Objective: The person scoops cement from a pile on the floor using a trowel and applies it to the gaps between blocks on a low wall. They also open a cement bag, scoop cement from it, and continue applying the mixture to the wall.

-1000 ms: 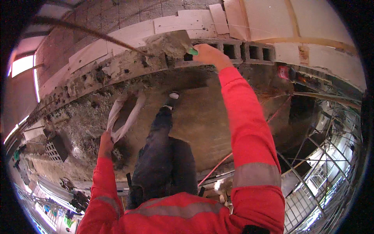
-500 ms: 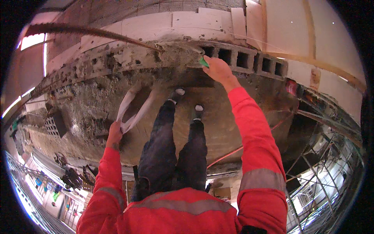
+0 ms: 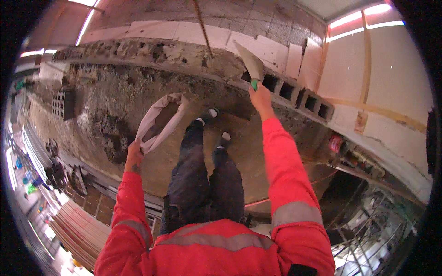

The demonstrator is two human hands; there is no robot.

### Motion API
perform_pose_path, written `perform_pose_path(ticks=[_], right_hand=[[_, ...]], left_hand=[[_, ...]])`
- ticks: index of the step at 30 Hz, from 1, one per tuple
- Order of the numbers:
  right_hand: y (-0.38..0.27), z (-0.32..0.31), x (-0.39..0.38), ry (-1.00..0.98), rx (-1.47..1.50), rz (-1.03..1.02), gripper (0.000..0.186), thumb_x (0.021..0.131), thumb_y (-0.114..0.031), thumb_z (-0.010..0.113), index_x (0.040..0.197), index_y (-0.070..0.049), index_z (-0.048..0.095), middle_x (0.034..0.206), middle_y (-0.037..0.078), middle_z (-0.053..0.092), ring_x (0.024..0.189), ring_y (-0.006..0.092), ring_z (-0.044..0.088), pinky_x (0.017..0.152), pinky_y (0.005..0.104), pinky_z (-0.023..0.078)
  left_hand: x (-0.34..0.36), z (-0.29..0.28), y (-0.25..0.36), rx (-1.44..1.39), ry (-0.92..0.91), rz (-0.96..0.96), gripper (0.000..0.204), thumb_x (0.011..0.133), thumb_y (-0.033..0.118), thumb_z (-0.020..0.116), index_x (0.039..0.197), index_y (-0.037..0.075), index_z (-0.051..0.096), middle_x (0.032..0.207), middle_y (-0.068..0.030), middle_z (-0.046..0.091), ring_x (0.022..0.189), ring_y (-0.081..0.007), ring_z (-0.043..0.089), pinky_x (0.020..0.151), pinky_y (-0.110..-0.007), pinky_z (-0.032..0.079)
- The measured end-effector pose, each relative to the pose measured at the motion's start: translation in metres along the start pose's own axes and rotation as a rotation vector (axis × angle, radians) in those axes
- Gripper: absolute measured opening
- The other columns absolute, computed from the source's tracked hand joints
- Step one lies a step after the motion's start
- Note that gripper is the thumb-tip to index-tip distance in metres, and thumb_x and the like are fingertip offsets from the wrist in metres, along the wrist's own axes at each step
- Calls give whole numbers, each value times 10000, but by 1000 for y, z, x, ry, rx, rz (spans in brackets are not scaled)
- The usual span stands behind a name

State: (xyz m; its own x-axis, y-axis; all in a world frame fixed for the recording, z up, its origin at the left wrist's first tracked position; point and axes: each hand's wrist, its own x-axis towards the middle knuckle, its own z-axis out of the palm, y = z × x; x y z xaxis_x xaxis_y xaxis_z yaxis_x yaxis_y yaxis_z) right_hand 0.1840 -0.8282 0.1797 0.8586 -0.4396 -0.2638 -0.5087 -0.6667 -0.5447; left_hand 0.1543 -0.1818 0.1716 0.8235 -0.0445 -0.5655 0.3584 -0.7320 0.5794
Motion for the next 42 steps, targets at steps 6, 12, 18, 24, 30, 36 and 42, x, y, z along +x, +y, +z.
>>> perform_pose_path(ticks=[6,12,18,24,30,36,42], right_hand=[[-23,62,-27,-98,628,540,303,827,-243,573,965,27,554,668,159,595,610,309,605,566,426,472],[-80,101,-20,-33,788,600,123,821,-144,551,835,-39,489,600,51,501,482,190,512,416,342,392],[-134,122,-13,-174,957,500,148,815,-168,552,796,-30,502,618,82,537,474,200,508,418,350,401],[-89,163,-25,194,652,505,158,809,-195,583,836,-41,563,601,74,540,466,227,519,395,385,392],[-95,227,-33,-302,-926,-80,238,763,-252,680,953,-114,646,988,50,633,915,223,624,716,339,522],[-223,229,-66,-316,-964,-337,339,751,-293,687,1048,-133,653,1064,104,635,958,240,638,714,365,532],[-285,220,-83,-313,-333,96,234,815,-215,588,1025,-111,588,919,77,614,762,255,604,617,393,481]], left_hand=[[-101,32,-63,-429,244,-631,270,799,171,614,1016,15,577,826,-192,618,801,-348,614,681,-400,454],[-249,47,-68,225,168,-145,321,786,211,659,1018,8,567,844,-162,631,792,-306,628,652,-424,473],[-347,80,-135,-824,417,-782,401,744,214,709,1043,-3,553,837,-120,638,778,-315,637,621,-437,499],[-443,105,-187,67,13,-726,453,708,154,716,1091,-14,542,843,-154,638,783,-291,642,645,-403,508],[-497,128,-194,-436,366,-683,277,843,154,584,1075,3,573,912,-122,650,751,-271,649,611,-398,516],[-504,141,-221,-1132,512,-998,321,875,190,578,1128,-4,544,973,-114,640,824,-279,645,649,-420,534],[-509,150,-244,-834,419,-540,347,909,235,562,1148,-16,537,1012,-124,623,866,-266,632,724,-400,528]])
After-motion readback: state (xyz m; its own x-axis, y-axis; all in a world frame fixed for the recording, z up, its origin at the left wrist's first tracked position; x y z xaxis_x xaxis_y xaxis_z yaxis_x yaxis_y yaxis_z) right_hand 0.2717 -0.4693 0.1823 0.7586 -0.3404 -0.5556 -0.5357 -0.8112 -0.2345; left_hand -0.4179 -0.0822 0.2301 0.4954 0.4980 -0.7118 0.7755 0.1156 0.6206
